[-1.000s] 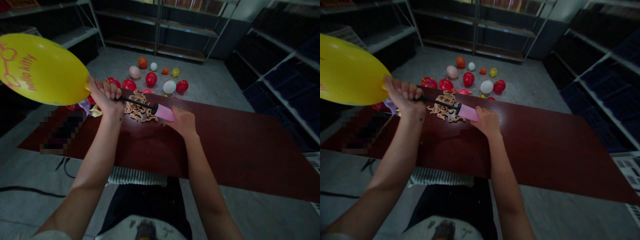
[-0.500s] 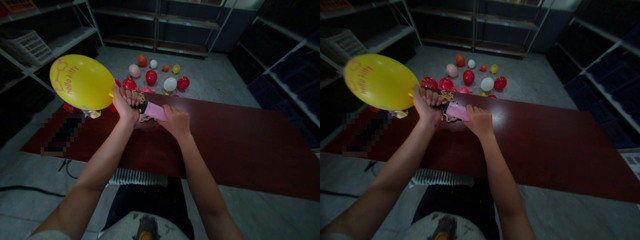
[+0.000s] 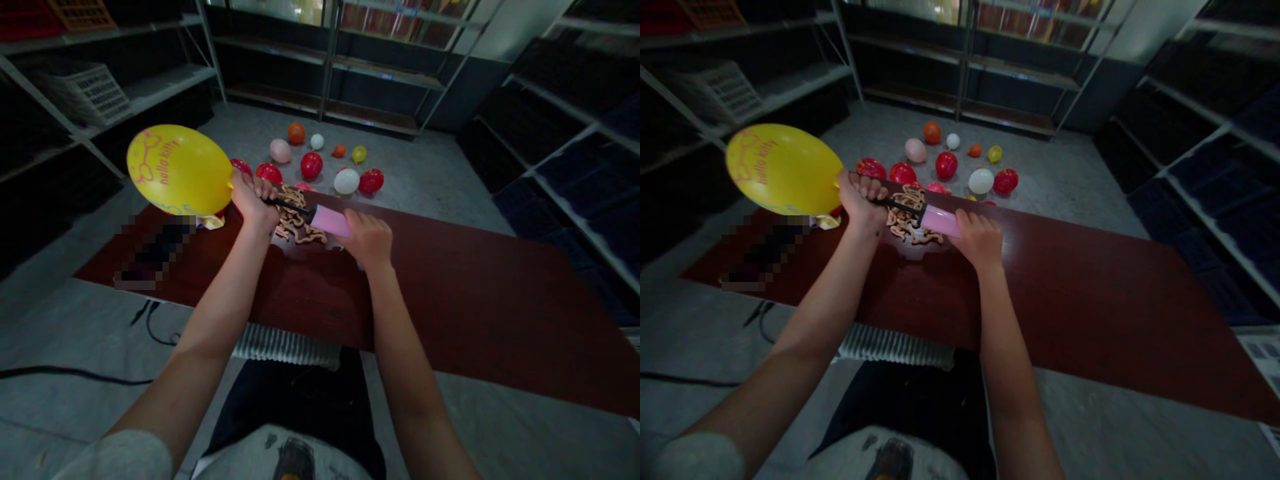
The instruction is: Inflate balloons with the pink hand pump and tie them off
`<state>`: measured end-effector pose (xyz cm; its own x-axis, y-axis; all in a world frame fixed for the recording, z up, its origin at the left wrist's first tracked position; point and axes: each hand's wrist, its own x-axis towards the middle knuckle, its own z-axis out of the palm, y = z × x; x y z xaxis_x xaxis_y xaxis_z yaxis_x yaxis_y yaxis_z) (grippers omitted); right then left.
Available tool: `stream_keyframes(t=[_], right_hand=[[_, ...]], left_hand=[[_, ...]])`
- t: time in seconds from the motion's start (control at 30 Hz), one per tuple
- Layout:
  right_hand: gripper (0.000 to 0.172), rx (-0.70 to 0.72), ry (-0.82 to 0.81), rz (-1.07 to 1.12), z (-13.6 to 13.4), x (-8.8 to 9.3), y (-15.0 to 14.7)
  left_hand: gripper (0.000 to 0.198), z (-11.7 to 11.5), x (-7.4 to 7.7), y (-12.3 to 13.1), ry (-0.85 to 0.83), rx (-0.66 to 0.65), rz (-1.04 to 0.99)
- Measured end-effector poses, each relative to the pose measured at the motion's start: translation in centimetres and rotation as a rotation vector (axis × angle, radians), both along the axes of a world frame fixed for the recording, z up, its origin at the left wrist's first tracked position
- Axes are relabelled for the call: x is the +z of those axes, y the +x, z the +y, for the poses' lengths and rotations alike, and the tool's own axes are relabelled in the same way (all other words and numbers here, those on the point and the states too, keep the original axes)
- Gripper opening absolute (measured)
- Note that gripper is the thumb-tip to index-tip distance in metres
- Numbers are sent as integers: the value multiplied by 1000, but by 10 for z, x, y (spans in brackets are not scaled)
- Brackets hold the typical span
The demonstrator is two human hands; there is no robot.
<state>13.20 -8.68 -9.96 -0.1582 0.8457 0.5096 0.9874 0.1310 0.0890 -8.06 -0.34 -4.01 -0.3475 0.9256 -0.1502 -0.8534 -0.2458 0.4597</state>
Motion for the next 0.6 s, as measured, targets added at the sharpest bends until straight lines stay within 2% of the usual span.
stream_keyframes(t=[0.27,0.4,0.6], right_hand=[[41,-55,-17,-30,-1,5,25],[41,-36,-79,56,-5,6,23],[45,-1,-209,77,-13,8,14]], left_hand=[[53,6,5,-34,90,65,-9],[59,1,9,-38,152,1,46],[62,-2,9,-33,236,43,163]])
